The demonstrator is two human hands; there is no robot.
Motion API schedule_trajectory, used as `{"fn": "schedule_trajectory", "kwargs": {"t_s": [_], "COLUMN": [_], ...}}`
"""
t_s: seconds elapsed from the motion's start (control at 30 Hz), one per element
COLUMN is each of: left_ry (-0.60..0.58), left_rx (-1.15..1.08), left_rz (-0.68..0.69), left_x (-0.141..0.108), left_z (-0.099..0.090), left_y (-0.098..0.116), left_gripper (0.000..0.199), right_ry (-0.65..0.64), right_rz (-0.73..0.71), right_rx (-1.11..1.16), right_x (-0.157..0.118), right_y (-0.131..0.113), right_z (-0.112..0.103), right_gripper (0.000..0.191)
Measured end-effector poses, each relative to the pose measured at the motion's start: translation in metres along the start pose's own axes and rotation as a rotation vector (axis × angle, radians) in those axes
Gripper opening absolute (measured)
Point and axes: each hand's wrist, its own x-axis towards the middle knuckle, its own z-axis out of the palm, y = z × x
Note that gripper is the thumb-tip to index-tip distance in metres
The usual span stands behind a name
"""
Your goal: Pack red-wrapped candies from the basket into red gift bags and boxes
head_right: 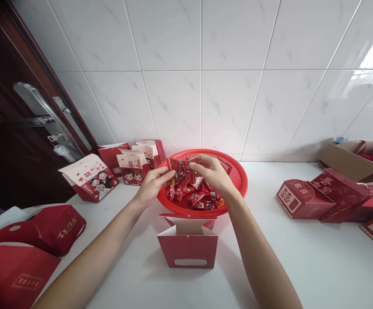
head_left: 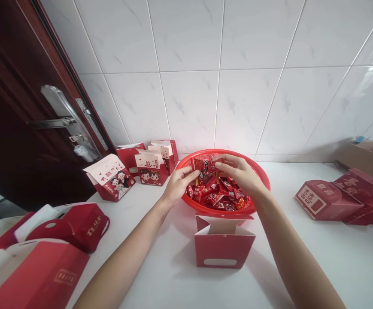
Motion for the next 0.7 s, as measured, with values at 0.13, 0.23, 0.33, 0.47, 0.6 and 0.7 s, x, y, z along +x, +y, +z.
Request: {"fn": "schedule_trajectory", "kwargs": {"t_s": [0.13, 0.23, 0.33, 0.47, 0.6, 0.7], "left_ry": [0.004, 0.028, 0.049, 0.098, 0.140, 0.138], "left_rx": [0.012, 0.038, 0.082, 0.169, 0.236, 0.246], "left_rz": [0.008, 0.029, 0.054, 0.095, 0.112, 0.110], "left_x": [0.000, -0.001, -0.001, -0.001, -0.003, -0.005], "left_z": [0.001, 0.001, 0.001, 0.002, 0.003, 0.005], "left_y": [0.001, -0.001, -0.004, -0.008, -0.008, -0.006], "left_gripper": [0.043, 0.043, 0.041, 0.038, 0.038, 0.038], "right_ry": [-0.070, -0.105, -0.067, -0.011, 0.012, 0.018], "right_rz": [0.024, 0.051, 0.076, 0.111, 0.141, 0.145], "right_rx": [-0.013, -0.029, -0.034, 0.012, 0.031, 0.025], "right_x": [-0.001, 0.000, 0.000, 0.000, 0.002, 0.003], "right_y": [0.001, 0.005, 0.007, 0.007, 0.012, 0.015], "right_z": [-0.002, -0.002, 0.003, 0.011, 0.016, 0.016], "right_gripper": [0.023, 0.019, 0.018, 0.025, 0.022, 0.026]}}
